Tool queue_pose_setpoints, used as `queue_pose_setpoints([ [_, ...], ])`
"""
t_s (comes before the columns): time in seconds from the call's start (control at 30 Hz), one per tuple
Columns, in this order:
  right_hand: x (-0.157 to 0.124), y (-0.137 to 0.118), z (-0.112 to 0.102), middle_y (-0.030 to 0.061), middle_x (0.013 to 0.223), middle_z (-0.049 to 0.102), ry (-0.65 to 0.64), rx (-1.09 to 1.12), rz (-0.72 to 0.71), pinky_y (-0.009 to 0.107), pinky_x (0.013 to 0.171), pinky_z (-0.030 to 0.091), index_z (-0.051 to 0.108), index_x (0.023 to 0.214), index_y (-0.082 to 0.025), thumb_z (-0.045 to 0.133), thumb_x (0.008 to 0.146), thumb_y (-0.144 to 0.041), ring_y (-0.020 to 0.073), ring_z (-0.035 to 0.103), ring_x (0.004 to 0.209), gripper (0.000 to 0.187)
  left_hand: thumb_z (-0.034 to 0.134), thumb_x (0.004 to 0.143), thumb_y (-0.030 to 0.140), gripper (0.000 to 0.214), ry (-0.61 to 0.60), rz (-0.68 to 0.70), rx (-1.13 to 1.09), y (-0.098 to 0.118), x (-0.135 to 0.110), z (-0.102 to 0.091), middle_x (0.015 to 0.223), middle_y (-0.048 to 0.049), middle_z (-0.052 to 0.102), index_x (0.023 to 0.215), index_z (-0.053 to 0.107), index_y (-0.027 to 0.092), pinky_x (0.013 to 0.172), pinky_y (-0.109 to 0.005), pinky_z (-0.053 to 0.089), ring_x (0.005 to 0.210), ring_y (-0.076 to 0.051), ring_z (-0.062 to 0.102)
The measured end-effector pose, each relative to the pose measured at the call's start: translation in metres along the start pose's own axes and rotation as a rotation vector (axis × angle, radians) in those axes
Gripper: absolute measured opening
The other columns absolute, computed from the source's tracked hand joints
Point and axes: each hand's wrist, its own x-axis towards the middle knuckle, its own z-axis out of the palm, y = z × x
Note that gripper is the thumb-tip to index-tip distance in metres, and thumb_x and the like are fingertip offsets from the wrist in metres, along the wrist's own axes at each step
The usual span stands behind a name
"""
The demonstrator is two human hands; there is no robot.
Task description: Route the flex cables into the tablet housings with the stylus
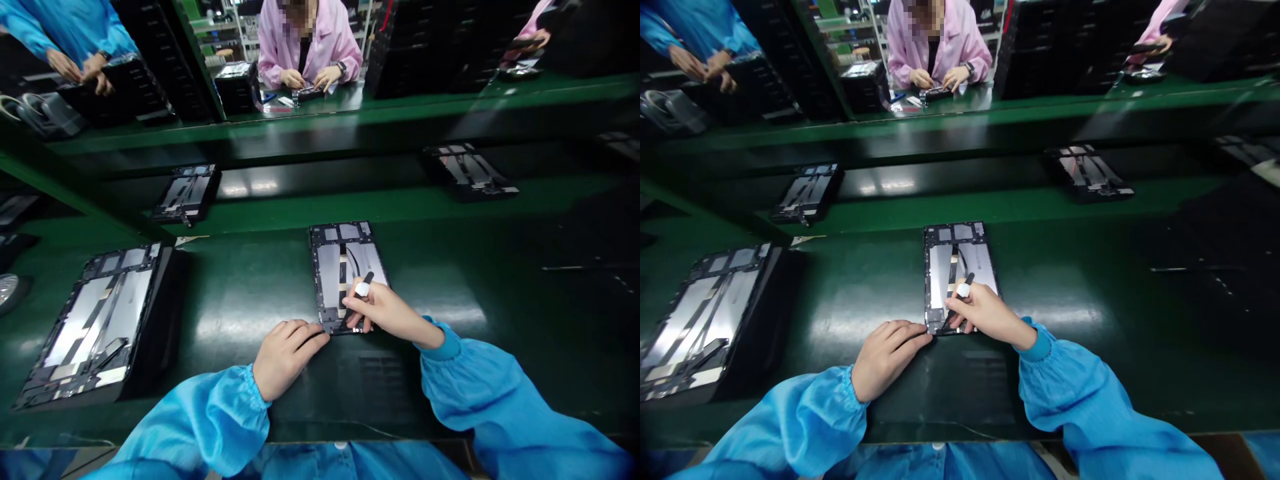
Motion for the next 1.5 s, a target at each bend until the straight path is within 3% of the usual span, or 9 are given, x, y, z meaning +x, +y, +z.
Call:
queue_pose_setpoints([
  [0.73, 0.003, 0.0, 0.005, -0.0022, 0.055, 0.062, 0.011, -0.049, 0.011, 0.02, 0.04, 0.052, 0.05, 0.081, -0.021, 0.063, 0.084, -0.036, 0.0215, 0.073, 0.061, 0.02, 0.039, 0.103, 0.015, 0.028, -0.034, -0.01, -0.003, -0.004, -0.002, 0.005, 0.115, -0.0053, 0.067, 0.123, 0.058, 0.015, 0.08, -0.031, 0.047, 0.1, -0.019, 0.056],
  [0.93, 0.004, 0.002, 0.006, -0.0006, 0.058, 0.065, 0.009, -0.067, -0.007, 0.022, 0.041, 0.053, 0.051, 0.083, -0.021, 0.06, 0.087, -0.036, 0.0202, 0.071, 0.059, 0.018, 0.036, 0.102, 0.013, 0.034, -0.074, 0.054, 0.149, 0.001, 0.001, -0.001, 0.115, -0.0063, 0.065, 0.129, 0.056, 0.018, 0.075, -0.032, 0.045, 0.099, -0.021, 0.057],
  [1.2, -0.018, 0.015, -0.011, 0.0005, 0.068, 0.063, 0.193, -0.181, -0.156, 0.025, 0.048, 0.051, 0.056, 0.08, -0.021, 0.058, 0.092, -0.04, 0.0165, 0.064, 0.056, 0.023, 0.032, 0.102, 0.011, 0.036, -0.136, 0.072, 0.181, 0.0, 0.006, -0.002, 0.113, -0.009, 0.063, 0.129, 0.055, 0.017, 0.074, -0.032, 0.046, 0.097, -0.021, 0.057],
  [1.37, -0.028, 0.021, -0.011, 0.0005, 0.07, 0.06, 0.209, -0.283, -0.199, 0.029, 0.053, 0.049, 0.058, 0.08, -0.021, 0.056, 0.095, -0.04, 0.0175, 0.061, 0.059, 0.023, 0.035, 0.102, 0.012, 0.033, -0.112, 0.058, 0.176, -0.001, 0.007, -0.002, 0.111, -0.0081, 0.063, 0.127, 0.056, 0.018, 0.075, -0.031, 0.048, 0.096, -0.019, 0.057],
  [1.5, -0.026, 0.022, -0.009, 0.0011, 0.07, 0.063, 0.206, -0.181, -0.174, 0.03, 0.052, 0.05, 0.058, 0.08, -0.023, 0.06, 0.093, -0.047, 0.0208, 0.065, 0.064, 0.027, 0.034, 0.102, 0.013, 0.033, -0.103, 0.053, 0.163, -0.001, 0.006, -0.001, 0.112, -0.0088, 0.063, 0.126, 0.057, 0.018, 0.077, -0.032, 0.048, 0.099, -0.02, 0.057],
])
